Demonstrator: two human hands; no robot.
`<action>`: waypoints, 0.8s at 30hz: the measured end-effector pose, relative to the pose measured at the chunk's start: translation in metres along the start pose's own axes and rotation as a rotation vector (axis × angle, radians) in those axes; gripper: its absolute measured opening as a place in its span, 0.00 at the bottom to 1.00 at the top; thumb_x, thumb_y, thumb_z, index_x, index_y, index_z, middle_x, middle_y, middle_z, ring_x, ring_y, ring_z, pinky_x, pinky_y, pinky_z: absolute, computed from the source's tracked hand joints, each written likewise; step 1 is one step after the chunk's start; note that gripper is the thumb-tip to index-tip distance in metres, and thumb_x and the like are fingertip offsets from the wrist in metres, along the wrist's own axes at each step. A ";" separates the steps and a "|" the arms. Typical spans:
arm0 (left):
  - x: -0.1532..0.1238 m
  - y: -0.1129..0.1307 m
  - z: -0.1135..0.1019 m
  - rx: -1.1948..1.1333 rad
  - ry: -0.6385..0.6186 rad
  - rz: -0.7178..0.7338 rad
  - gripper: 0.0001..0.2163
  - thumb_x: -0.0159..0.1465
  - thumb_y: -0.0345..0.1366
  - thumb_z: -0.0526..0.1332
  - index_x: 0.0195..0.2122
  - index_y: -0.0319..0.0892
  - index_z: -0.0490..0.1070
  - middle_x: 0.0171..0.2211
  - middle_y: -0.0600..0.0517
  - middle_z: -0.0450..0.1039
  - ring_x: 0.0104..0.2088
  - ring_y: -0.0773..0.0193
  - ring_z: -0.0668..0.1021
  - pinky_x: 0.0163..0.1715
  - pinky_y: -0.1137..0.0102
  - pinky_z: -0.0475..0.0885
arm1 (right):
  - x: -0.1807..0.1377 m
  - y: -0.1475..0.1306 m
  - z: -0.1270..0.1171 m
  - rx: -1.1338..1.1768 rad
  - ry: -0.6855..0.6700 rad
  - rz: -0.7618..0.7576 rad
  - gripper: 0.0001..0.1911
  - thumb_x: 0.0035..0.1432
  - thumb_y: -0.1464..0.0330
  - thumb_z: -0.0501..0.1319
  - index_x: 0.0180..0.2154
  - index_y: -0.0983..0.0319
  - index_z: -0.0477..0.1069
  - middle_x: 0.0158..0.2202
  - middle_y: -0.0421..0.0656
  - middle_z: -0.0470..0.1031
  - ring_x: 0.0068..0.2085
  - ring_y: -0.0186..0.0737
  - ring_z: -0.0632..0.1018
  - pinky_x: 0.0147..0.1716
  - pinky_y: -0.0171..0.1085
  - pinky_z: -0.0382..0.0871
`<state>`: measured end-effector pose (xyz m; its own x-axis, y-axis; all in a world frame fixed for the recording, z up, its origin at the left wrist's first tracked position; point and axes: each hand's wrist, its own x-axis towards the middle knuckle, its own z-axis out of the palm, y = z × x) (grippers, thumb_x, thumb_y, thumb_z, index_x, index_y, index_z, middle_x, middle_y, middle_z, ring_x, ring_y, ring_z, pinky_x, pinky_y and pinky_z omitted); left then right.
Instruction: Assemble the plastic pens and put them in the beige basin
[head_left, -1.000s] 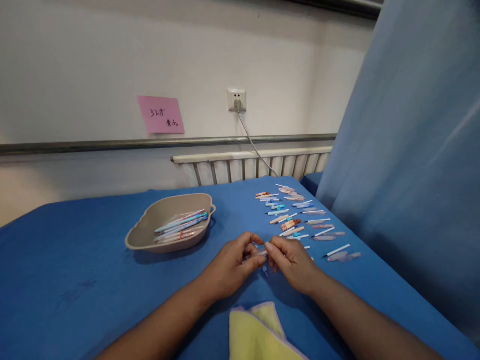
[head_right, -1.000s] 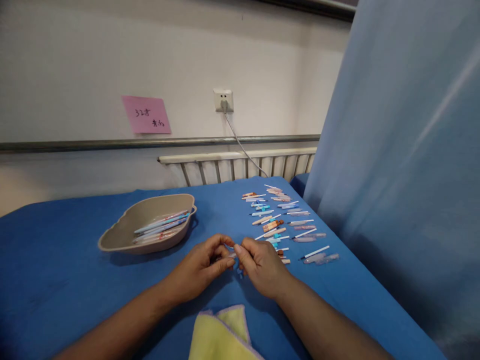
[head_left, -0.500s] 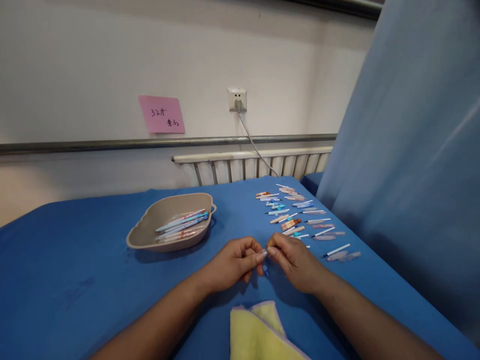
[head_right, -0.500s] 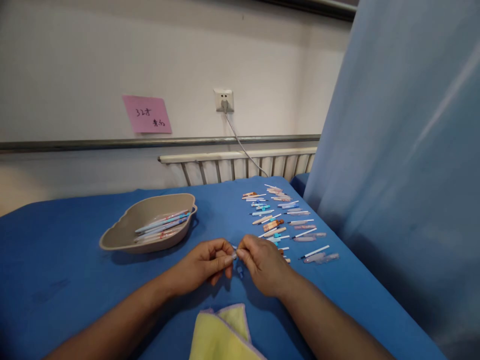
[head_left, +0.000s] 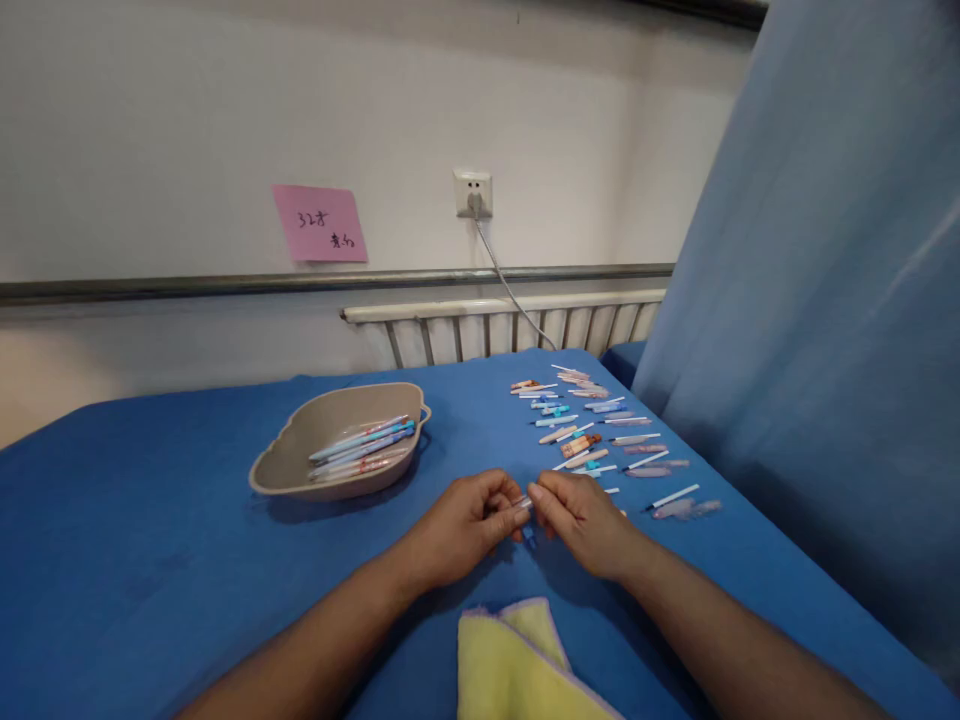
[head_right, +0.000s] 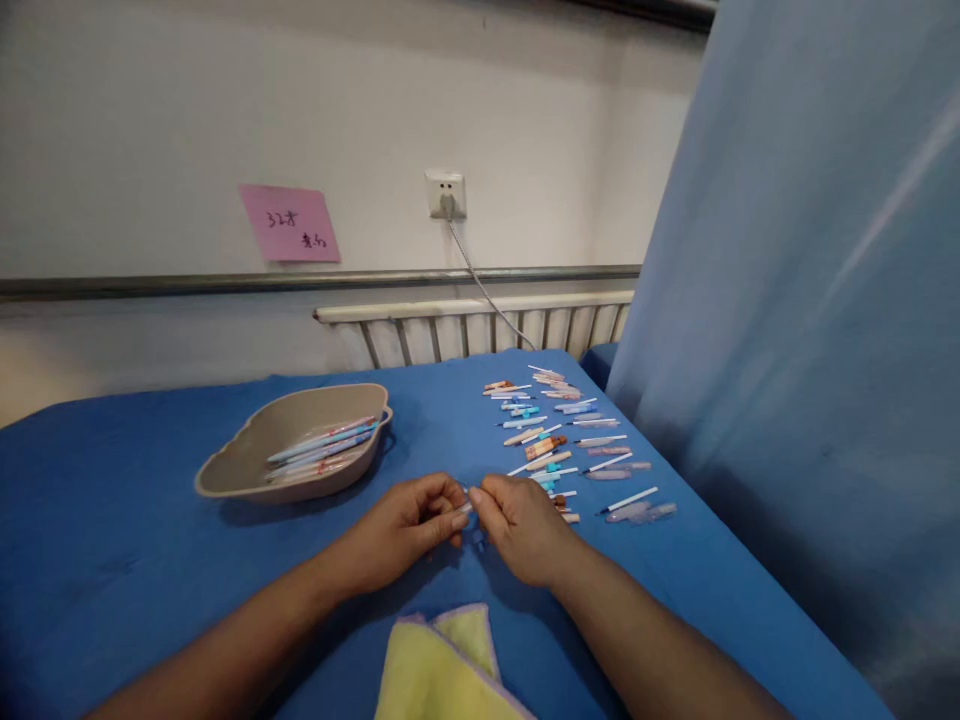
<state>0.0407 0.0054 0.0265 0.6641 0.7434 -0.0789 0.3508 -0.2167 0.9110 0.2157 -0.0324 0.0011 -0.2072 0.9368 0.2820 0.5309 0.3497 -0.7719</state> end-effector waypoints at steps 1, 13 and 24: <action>0.000 0.000 0.000 0.000 0.001 -0.001 0.12 0.60 0.43 0.58 0.32 0.38 0.66 0.23 0.54 0.70 0.22 0.71 0.68 0.22 0.76 0.62 | 0.000 0.000 -0.001 0.006 0.000 -0.008 0.16 0.63 0.64 0.49 0.24 0.61 0.62 0.21 0.36 0.66 0.24 0.32 0.68 0.25 0.32 0.57; 0.000 0.000 -0.002 0.032 0.008 0.015 0.11 0.60 0.43 0.58 0.33 0.39 0.67 0.24 0.53 0.71 0.25 0.68 0.71 0.25 0.75 0.64 | 0.000 0.003 0.001 0.067 -0.017 0.047 0.18 0.63 0.62 0.49 0.22 0.60 0.59 0.18 0.35 0.63 0.22 0.31 0.66 0.24 0.31 0.56; 0.000 -0.005 -0.002 0.086 0.013 0.040 0.11 0.60 0.43 0.57 0.32 0.38 0.68 0.25 0.52 0.72 0.26 0.68 0.72 0.26 0.75 0.64 | 0.001 0.006 0.004 0.144 -0.034 0.104 0.20 0.63 0.59 0.49 0.21 0.61 0.60 0.17 0.35 0.63 0.21 0.31 0.67 0.23 0.31 0.58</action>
<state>0.0383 0.0077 0.0230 0.6699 0.7415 -0.0376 0.3805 -0.2993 0.8750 0.2157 -0.0291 -0.0053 -0.1864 0.9660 0.1789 0.4281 0.2438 -0.8702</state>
